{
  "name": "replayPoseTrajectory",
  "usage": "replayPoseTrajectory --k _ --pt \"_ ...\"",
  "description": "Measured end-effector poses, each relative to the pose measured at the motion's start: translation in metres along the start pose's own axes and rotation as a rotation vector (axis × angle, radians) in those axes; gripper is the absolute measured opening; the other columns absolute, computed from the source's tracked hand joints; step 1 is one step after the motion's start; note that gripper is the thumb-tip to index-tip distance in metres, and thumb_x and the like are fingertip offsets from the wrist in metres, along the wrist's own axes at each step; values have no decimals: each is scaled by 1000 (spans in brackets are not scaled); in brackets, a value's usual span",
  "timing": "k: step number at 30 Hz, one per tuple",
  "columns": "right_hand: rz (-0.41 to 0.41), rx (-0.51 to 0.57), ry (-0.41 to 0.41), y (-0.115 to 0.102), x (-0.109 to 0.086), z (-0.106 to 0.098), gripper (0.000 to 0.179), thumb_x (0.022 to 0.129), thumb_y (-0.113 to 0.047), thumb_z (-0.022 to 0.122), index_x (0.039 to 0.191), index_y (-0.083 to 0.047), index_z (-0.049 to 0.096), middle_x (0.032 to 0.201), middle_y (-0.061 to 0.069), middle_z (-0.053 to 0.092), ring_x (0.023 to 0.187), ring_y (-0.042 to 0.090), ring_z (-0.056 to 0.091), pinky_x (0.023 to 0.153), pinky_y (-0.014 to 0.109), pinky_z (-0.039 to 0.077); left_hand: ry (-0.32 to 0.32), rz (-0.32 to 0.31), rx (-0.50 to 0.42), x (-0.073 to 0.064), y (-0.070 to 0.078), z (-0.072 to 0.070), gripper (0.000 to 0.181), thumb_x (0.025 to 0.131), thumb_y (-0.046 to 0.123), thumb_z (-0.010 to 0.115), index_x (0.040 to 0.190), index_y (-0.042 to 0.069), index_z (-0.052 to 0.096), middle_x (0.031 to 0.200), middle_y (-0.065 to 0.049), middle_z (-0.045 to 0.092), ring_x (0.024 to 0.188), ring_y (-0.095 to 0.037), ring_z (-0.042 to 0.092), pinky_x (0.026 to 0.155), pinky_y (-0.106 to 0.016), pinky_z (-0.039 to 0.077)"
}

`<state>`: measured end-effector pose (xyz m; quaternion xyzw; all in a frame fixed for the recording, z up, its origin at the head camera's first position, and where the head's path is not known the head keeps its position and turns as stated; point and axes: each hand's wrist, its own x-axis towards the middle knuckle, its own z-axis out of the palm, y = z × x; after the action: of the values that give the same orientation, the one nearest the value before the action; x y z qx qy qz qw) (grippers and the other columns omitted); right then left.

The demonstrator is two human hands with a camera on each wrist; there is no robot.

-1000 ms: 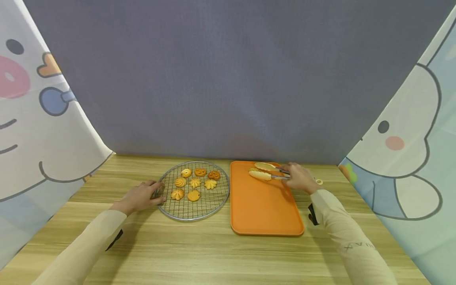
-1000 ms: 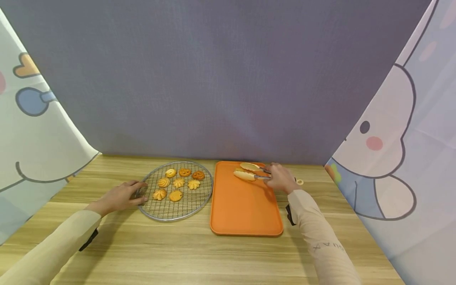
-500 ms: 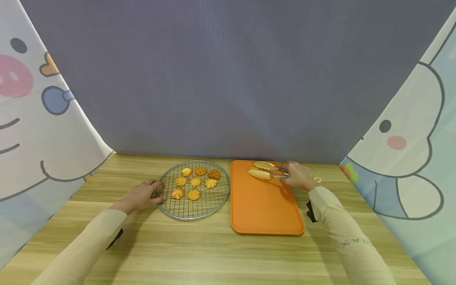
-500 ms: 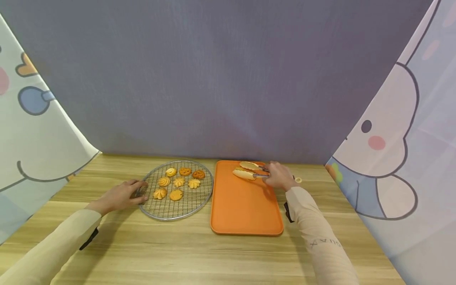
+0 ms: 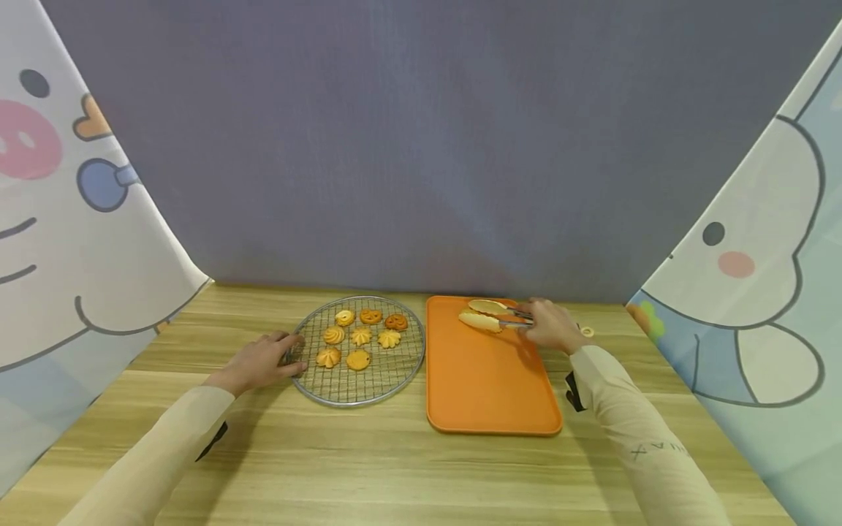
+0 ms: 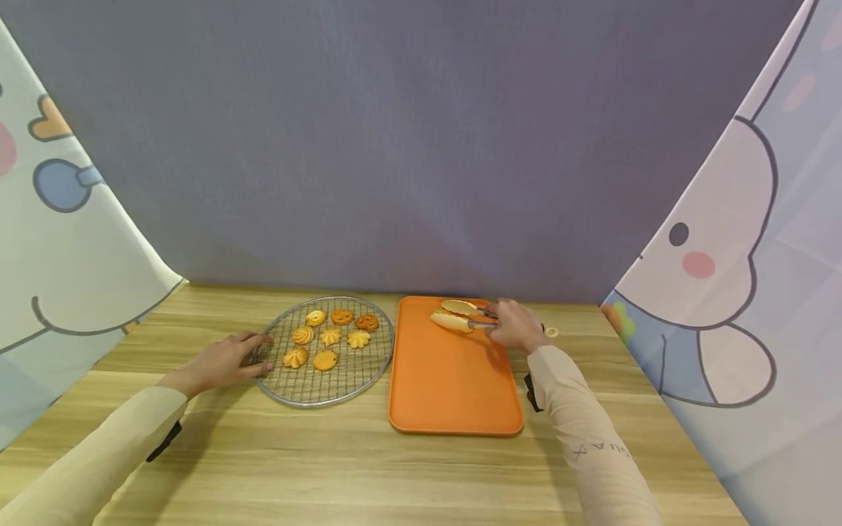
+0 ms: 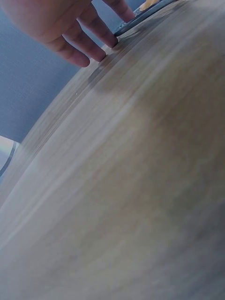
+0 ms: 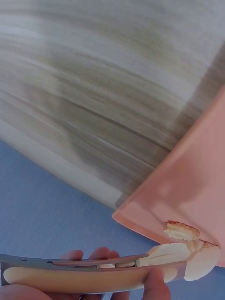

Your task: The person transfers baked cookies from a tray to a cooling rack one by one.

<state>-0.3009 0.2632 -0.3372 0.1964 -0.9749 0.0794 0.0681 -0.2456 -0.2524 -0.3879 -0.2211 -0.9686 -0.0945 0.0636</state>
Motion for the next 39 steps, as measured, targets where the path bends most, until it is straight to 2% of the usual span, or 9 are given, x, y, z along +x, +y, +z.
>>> replayPoseTrajectory --k 8,16,27,39 --pt "-1 -5 -3 -1 0 -1 41 75 -16 64 114 -4 64 96 14 61 70 21 55 47 30 38 -9 -6 2 1 -1 1 52 83 41 63 121 5 55 117 -27 55 98 -48 55 77 -59 46" --pt "-9 -20 -24 0 0 1 39 76 -17 65 113 -5 65 88 9 61 67 18 53 51 31 39 -21 -11 2 2 1 1 53 83 42 62 121 6 54 117 -27 54 99 -48 55 76 -59 46" --pt "-10 24 -47 -4 3 3 41 76 -18 65 114 -2 63 95 14 62 75 23 58 54 34 44 -22 -9 -2 2 -1 1 52 84 40 63 121 5 54 116 -26 55 98 -48 55 74 -59 47" --pt "-42 1 -13 -6 4 1 36 75 -17 69 108 -3 66 95 14 63 77 25 59 58 39 47 -25 -14 10 1 2 -2 53 83 41 63 121 5 54 117 -26 55 97 -46 55 76 -58 47"
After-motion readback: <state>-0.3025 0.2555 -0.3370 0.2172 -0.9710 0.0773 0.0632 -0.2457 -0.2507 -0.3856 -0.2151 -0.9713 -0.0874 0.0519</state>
